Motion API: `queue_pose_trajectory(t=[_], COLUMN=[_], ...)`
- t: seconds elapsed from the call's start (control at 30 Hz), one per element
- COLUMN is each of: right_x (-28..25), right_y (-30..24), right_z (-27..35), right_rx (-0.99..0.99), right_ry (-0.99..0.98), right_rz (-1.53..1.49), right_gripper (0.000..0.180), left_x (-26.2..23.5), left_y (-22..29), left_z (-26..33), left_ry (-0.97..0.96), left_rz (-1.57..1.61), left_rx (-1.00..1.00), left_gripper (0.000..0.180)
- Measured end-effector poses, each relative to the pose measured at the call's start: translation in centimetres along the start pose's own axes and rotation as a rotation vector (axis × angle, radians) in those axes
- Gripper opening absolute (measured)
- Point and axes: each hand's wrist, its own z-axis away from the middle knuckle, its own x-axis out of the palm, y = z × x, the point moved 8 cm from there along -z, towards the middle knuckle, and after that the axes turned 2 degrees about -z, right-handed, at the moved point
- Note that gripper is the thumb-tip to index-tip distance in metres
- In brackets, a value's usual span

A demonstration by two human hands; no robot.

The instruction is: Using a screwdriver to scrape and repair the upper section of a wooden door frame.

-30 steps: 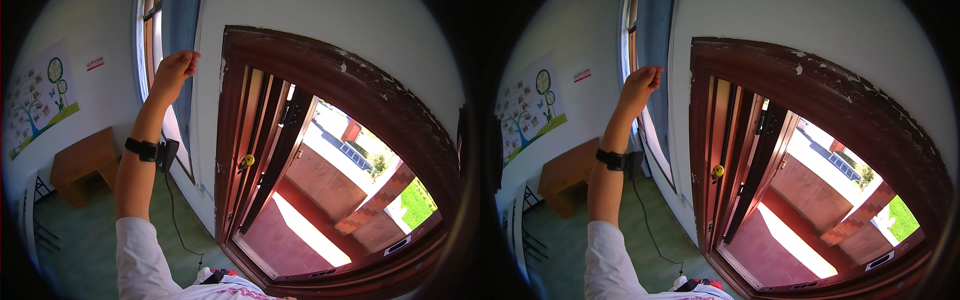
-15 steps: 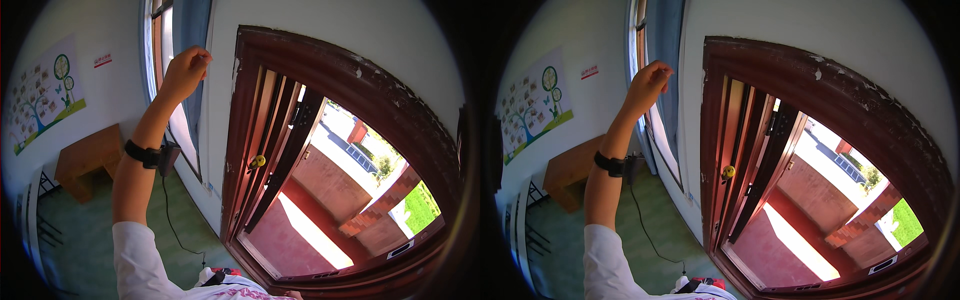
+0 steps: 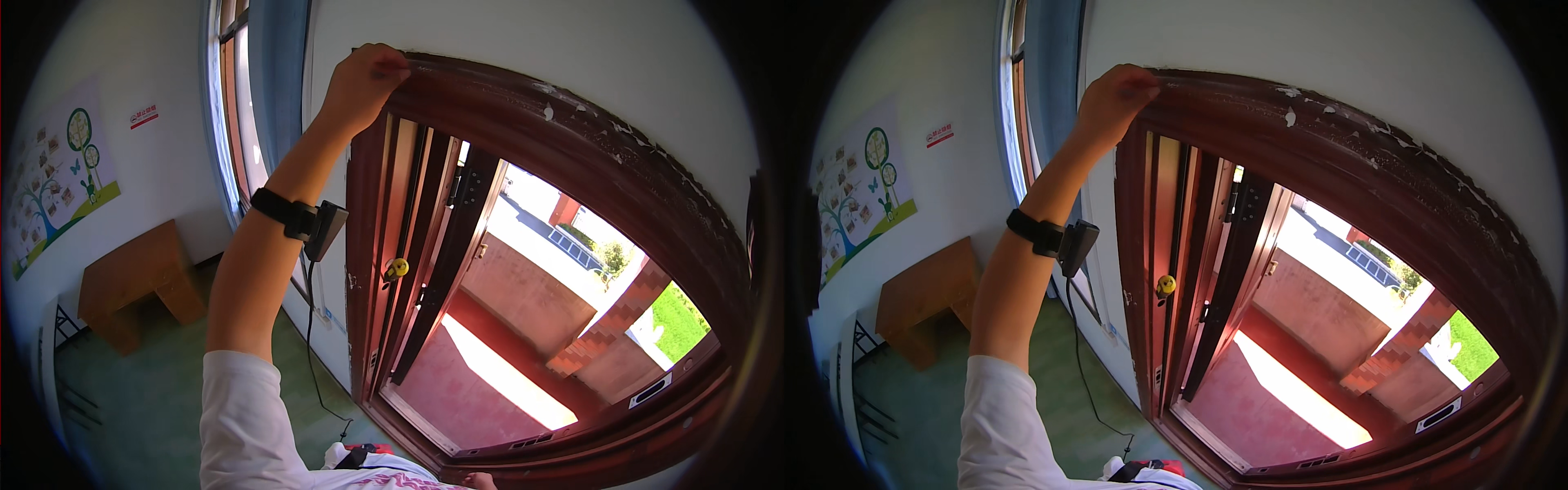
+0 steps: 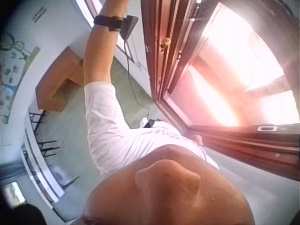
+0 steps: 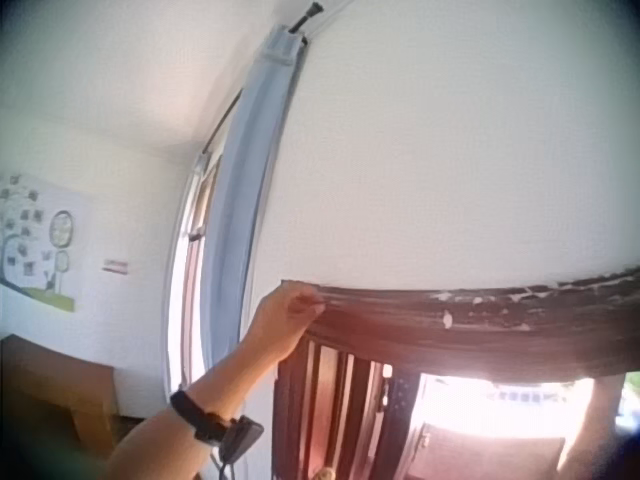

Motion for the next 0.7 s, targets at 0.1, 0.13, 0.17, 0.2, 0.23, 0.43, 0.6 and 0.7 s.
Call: queue_pose_trajectory(t=[0.1, 0.13, 0.17, 0.2, 0.23, 0.43, 0.6, 0.7], right_x=[0.2, 0.2, 0.2, 0.1, 0.0, 0.0, 0.9, 1.2], right_y=[-0.3, -0.4, -0.5, -0.6, -0.6, -0.7, 0.3, 0.5], right_z=[0.3, 0.4, 0.3, 0.3, 0.1, 1.2, 2.7, 2.9], right_rx=[0.047, 0.057, 0.061, 0.066, 0.071, 0.101, 0.132, 0.144], right_ry=[-0.025, -0.035, -0.046, -0.057, -0.066, -0.114, -0.118, -0.136], right_rz=[-0.001, -0.002, -0.004, -0.004, -0.002, -0.003, -0.012, -0.016], right_gripper=[0.027, 0.027, 0.027, 0.027, 0.026, 0.025, 0.025, 0.024], left_x=[-0.1, -0.1, -0.3, -0.5, -0.7, -0.8, -0.4, -0.3], left_y=[0.1, 0.0, 0.0, 0.1, -0.3, -1.0, -0.3, 0.7], left_z=[-0.1, -0.1, -0.1, 0.0, -0.1, 0.5, 0.9, 0.5], left_ry=[-0.005, -0.010, 0.003, 0.016, 0.014, 0.073, 0.023, 0.042], left_rz=[0.007, 0.007, -0.014, -0.036, -0.044, -0.005, 0.000, 0.022], left_rx=[0.053, 0.052, 0.102, 0.152, 0.151, 0.205, 0.032, 0.175], left_gripper=[0.010, 0.010, 0.010, 0.010, 0.010, 0.010, 0.012, 0.011])
